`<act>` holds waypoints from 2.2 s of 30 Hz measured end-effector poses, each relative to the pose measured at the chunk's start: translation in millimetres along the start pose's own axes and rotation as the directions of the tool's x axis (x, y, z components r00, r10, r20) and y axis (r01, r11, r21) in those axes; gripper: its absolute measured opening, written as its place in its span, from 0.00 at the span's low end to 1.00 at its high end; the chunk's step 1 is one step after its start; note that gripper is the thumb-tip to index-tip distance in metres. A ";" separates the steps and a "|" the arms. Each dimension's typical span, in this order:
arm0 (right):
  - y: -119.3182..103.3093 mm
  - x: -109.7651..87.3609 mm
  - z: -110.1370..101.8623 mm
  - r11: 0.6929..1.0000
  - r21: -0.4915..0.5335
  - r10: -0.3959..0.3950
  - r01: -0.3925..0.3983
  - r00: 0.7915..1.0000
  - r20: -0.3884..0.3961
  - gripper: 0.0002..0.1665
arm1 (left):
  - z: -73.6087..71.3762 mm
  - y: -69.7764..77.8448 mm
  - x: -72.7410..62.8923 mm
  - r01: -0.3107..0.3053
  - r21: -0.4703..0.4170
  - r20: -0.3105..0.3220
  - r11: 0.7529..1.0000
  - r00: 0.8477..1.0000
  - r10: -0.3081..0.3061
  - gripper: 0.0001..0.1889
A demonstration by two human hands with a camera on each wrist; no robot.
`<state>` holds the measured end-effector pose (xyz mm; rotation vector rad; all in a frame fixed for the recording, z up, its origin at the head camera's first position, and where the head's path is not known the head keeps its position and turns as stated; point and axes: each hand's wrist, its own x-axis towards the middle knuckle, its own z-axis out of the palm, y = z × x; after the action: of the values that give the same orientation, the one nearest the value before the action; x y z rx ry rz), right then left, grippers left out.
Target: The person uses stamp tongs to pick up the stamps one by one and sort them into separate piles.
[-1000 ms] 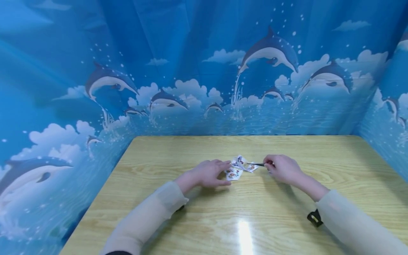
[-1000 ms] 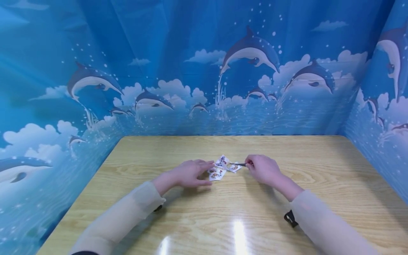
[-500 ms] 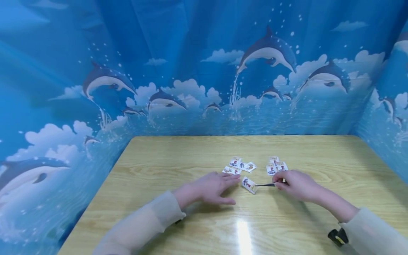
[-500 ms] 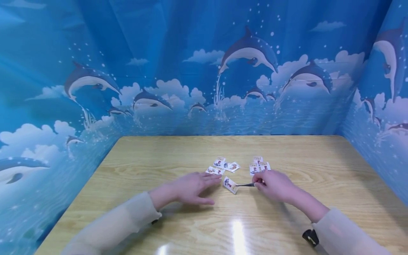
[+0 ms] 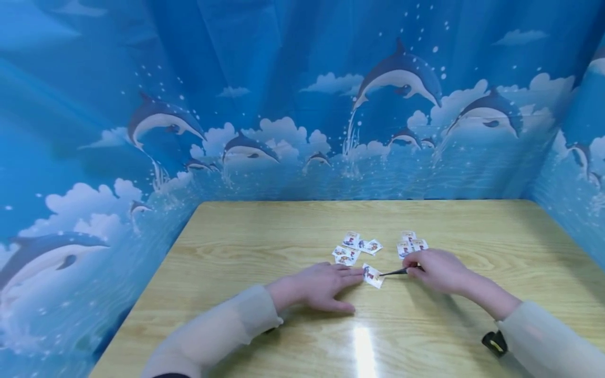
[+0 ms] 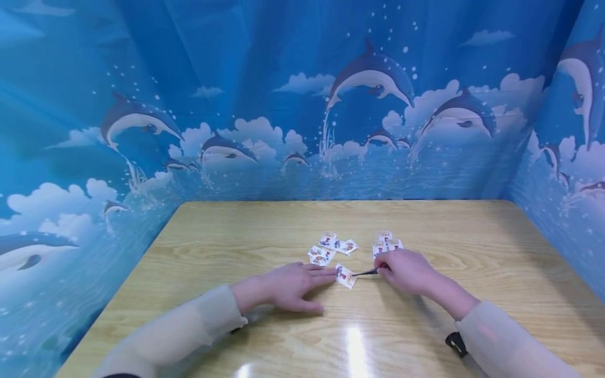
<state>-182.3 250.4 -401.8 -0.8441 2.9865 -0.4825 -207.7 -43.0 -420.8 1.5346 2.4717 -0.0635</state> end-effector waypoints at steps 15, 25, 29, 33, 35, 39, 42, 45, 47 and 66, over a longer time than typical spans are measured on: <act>2.8 3.3 5.1 1.000 -0.027 0.006 -0.006 1.000 -0.018 0.07 | -0.7 1.3 5.2 0.019 0.017 0.007 1.000 1.000 -0.019 0.40; 1.7 -17.1 3.4 0.998 -0.051 -0.041 0.038 0.998 -0.050 0.05 | -4.1 -3.4 13.3 0.041 -0.036 0.004 0.999 0.999 -0.041 0.41; -1.1 -21.4 5.8 0.999 -0.037 -0.042 0.040 0.998 -0.050 0.06 | -6.4 -4.7 19.7 0.039 -0.012 0.005 0.999 0.999 -0.039 0.41; -7.8 -20.2 8.2 0.998 -0.019 -0.055 0.055 0.998 -0.032 0.06 | -7.0 -4.5 23.4 0.043 0.008 0.014 0.999 0.999 -0.043 0.42; -11.3 -18.1 9.8 0.998 -0.018 -0.062 0.062 0.998 -0.018 0.06 | -7.1 -4.1 23.6 0.052 0.005 0.020 0.999 0.998 -0.053 0.42; -15.4 -15.8 12.6 0.998 -0.019 -0.062 0.062 0.998 -0.010 0.06 | -7.3 -2.9 23.5 0.068 -0.005 0.031 0.998 0.997 -0.068 0.42; -15.5 -15.7 13.7 0.999 -0.019 -0.044 0.043 0.999 -0.017 0.06 | -7.8 -1.7 21.9 0.067 -0.002 0.036 0.998 0.997 -0.067 0.41; -13.5 -15.8 13.4 0.999 -0.019 -0.029 0.029 0.999 -0.024 0.06 | -7.7 -1.7 19.7 0.054 0.005 0.031 0.999 0.998 -0.055 0.41; -12.1 -15.7 13.1 0.999 -0.025 -0.027 0.026 0.999 -0.031 0.06 | -6.9 -2.1 17.0 0.049 0.009 0.026 0.999 0.998 -0.049 0.41; -6.1 -8.7 9.3 0.998 -0.050 0.031 -0.034 0.998 -0.061 0.05 | -3.2 6.9 4.8 -0.002 0.014 -0.007 1.000 1.000 0.002 0.40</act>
<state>-170.9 247.3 -409.7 -0.7973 3.0742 -0.4404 -204.1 -35.2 -418.1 1.5450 2.4803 -0.0750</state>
